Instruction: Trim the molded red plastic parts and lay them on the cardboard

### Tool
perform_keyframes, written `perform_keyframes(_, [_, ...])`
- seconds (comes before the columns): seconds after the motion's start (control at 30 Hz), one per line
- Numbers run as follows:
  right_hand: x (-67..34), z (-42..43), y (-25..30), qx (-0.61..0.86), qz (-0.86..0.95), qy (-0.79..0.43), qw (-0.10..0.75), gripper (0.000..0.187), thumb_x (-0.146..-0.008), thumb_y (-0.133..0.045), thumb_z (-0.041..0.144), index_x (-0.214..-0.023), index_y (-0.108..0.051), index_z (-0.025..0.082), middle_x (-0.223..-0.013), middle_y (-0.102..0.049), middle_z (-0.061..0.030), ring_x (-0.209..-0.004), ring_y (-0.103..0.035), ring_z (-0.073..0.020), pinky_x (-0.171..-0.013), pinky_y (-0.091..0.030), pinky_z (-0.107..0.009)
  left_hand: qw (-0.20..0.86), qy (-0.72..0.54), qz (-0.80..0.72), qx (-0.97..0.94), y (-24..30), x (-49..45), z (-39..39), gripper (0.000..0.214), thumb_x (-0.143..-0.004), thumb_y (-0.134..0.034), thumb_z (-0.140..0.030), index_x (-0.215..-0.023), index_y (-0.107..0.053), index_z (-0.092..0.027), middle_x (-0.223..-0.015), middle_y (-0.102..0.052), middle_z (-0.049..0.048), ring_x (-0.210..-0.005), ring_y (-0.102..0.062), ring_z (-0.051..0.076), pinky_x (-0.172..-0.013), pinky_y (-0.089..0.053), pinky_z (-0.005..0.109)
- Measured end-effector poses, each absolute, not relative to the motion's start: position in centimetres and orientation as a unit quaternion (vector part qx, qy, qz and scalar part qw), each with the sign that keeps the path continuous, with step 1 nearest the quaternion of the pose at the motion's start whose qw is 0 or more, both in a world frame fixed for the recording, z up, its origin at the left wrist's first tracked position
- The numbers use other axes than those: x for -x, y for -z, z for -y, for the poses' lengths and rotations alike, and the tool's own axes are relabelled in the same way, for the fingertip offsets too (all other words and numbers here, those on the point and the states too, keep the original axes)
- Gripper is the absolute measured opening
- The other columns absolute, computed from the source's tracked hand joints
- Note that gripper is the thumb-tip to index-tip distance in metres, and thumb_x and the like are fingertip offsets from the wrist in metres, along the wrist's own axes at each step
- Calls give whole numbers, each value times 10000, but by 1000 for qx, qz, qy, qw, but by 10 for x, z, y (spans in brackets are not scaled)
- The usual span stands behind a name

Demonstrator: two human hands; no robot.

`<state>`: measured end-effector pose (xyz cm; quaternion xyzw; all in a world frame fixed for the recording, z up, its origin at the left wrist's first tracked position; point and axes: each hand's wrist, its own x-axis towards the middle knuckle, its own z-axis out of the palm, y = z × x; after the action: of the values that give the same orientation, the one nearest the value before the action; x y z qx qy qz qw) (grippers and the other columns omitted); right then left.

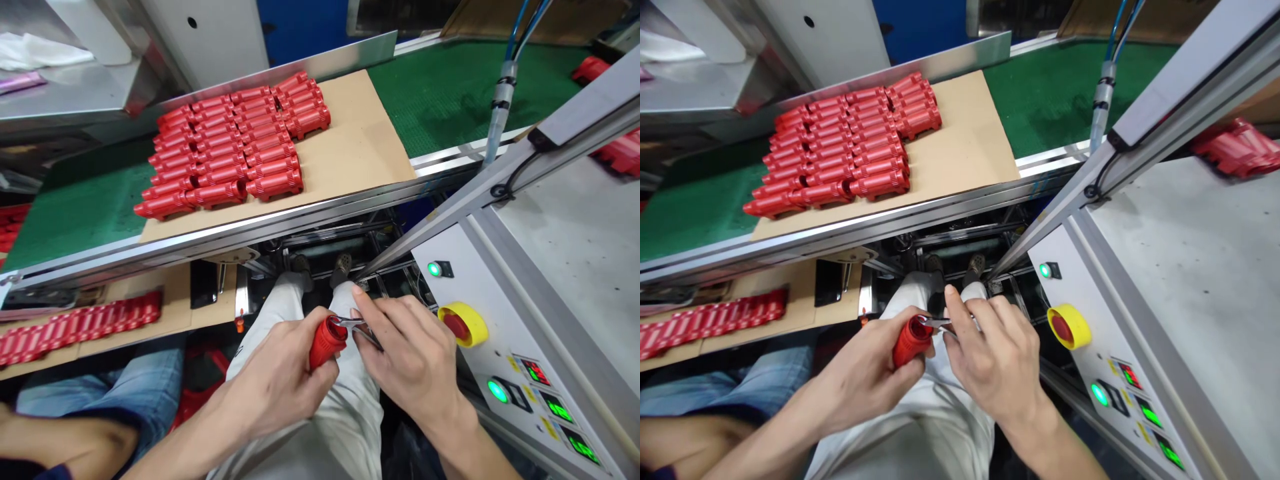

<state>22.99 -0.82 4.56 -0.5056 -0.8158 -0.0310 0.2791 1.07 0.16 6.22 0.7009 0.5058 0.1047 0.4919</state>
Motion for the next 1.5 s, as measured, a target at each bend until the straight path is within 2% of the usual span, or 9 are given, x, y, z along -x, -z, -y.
perform_keyframes(0.13, [-227, 12, -49, 515, 813, 67, 264, 439, -1019, -761, 223, -1446, -713, 131, -905, -767, -40, -767, -585, -216, -726, -455, -400, 476, -82, -521, -704, -63, -11, -1, 165, -895, -540, -179, -1005, -481, -288, -720, -608, -60, -587, -518, 187, -618, -321, 336])
perform_keyframes(0.3, [-224, 13, -52, 514, 807, 90, 277, 431, -993, -807, 192, -1410, -731, 111, -820, -749, -22, -688, -517, -195, -707, -433, -391, 488, -86, -520, -696, -65, -11, -1, 172, -900, -559, -183, -1041, -532, -277, -738, -680, -38, -568, -598, 186, -592, -335, 316])
perform_keyframes(0.5, [-223, 14, -50, 520, 802, 86, 282, 450, -994, -816, 245, -1420, -731, 125, -876, -775, -33, -737, -565, -205, -709, -431, -395, 479, -85, -522, -701, -63, -11, 1, 161, -890, -553, -177, -1013, -545, -280, -722, -667, -39, -544, -514, 174, -596, -339, 317])
perform_keyframes(0.63, [-224, 14, -53, 519, 804, 98, 273, 448, -976, -818, 203, -1412, -737, 141, -903, -790, -21, -755, -573, -210, -695, -409, -402, 473, -79, -523, -705, -62, -12, 2, 173, -890, -545, -180, -1025, -543, -288, -685, -613, -50, -552, -510, 184, -603, -330, 321])
perform_keyframes(0.83, [-223, 18, -63, 528, 804, 110, 252, 389, -1012, -785, 215, -1390, -752, 131, -877, -781, -20, -750, -568, -204, -690, -391, -405, 442, -89, -521, -725, -60, -14, 5, 236, -907, -527, -169, -1109, -549, -290, -658, -563, -70, -514, -487, 176, -577, -293, 314])
perform_keyframes(1.0, [-223, 22, -65, 532, 801, 109, 251, 409, -1018, -794, 232, -1411, -742, 131, -822, -753, -2, -708, -529, -189, -695, -410, -391, 425, -111, -512, -738, -59, -15, 4, 263, -896, -531, -146, -1112, -544, -295, -641, -507, -92, -482, -435, 159, -555, -284, 306])
perform_keyframes(1.2, [-222, 21, -59, 535, 798, 108, 257, 428, -1014, -804, 228, -1423, -730, 124, -836, -763, -14, -719, -545, -186, -730, -437, -378, 449, -98, -524, -717, -62, -16, 2, 257, -889, -547, -163, -1111, -569, -292, -654, -587, -77, -510, -527, 170, -562, -320, 304])
perform_keyframes(1.37, [-222, 23, -58, 540, 789, 126, 263, 505, -957, -856, 186, -1440, -721, 127, -973, -817, -48, -822, -594, -220, -773, -453, -398, 487, -90, -523, -694, -66, -17, 5, 216, -886, -565, -169, -1073, -570, -277, -658, -629, -57, -497, -503, 167, -552, -315, 308])
perform_keyframes(1.5, [-225, 25, -57, 530, 797, 131, 258, 581, -915, -855, 107, -1476, -704, 119, -992, -823, -41, -818, -570, -233, -748, -452, -417, 498, -88, -523, -686, -68, -19, 6, 194, -882, -574, -178, -1053, -583, -270, -659, -621, -49, -504, -483, 163, -551, -307, 312])
